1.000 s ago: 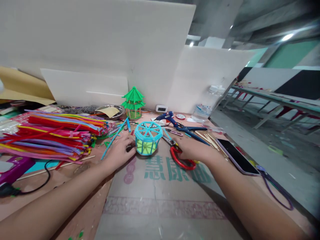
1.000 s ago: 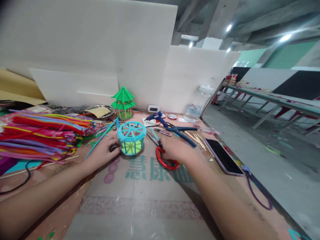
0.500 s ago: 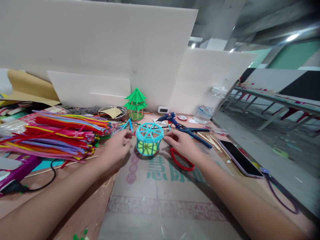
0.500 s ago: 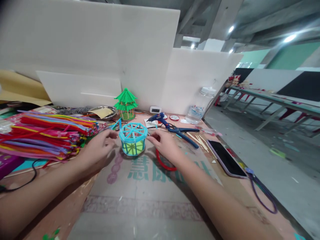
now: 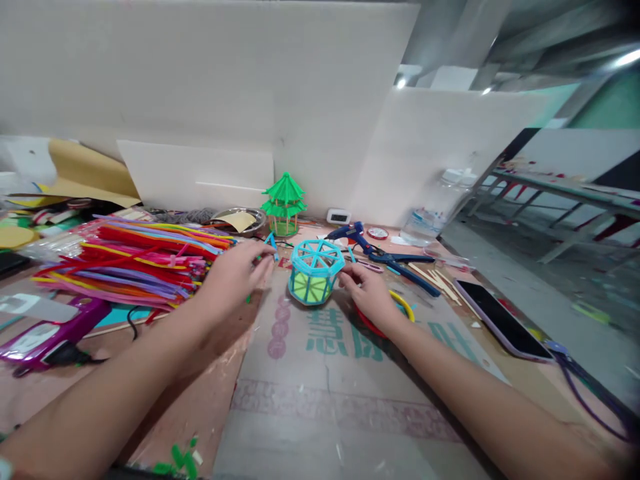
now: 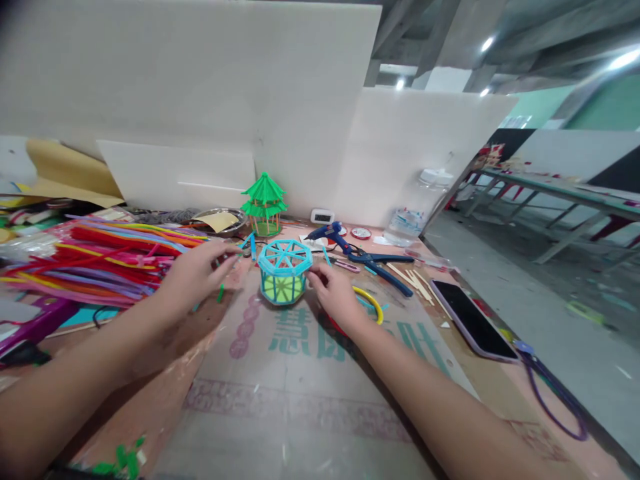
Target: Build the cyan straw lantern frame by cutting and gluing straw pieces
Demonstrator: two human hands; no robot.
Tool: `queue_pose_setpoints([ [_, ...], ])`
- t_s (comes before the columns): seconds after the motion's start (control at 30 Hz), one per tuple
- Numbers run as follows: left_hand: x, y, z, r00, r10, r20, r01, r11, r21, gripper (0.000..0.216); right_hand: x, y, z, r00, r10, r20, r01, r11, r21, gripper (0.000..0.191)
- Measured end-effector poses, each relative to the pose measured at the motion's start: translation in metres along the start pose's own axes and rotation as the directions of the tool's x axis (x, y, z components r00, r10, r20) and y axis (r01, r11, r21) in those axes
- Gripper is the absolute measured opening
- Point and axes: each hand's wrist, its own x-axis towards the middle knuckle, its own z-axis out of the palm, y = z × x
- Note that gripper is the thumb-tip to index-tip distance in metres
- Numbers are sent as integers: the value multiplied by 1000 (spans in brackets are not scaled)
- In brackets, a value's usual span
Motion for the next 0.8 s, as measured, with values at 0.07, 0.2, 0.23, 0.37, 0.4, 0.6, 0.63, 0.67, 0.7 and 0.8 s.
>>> queue_pose_setpoints([
  [0.07, 4, -18, -5, 974, -155, 167, 123, 975, 184, 29, 5, 4, -5, 1000, -4, -9, 4, 1000, 16, 23],
  [0.2, 5, -41, 3, 872, -314, 376, 177, 918, 355, 39, 20, 18, -30, 991, 29, -131, -21, 998, 57, 29],
  [0.23, 4, -42, 6, 867, -320, 382, 178, 915, 363, 42, 24, 23, -39, 984, 54, -173, -46, 998, 48, 31],
  [0.37, 1, -40, 13, 872, -314, 376, 171, 914, 369, 47, 32, 41, -65, 984, 145, -104, -161, 973, -164, 33],
  [0.4, 1, -40, 13, 872, -312, 378, 168, 915, 367, 47, 32, 44, -66, 985, 165, -58, -173, 962, -209, 34],
  [0.6, 0, -39, 17, 832, -337, 441, 181, 916, 357, 46, 39, 46, -41, 982, 158, 107, -119, 946, -303, 27],
  [0.63, 0, -39, 17, 829, -340, 445, 183, 915, 359, 45, 42, 45, -42, 981, 156, 112, -113, 941, -320, 28],
  [0.67, 0, -39, 17, 825, -344, 448, 188, 915, 357, 44, 45, 44, -46, 982, 157, 107, -112, 934, -340, 29],
  [0.7, 0, -38, 17, 821, -351, 450, 197, 914, 354, 44, 48, 44, -53, 983, 162, 90, -119, 924, -364, 30],
  [0.8, 1, -35, 14, 796, -377, 474, 233, 913, 335, 45, 48, 48, -85, 978, 208, 8, -180, 865, -468, 29],
])
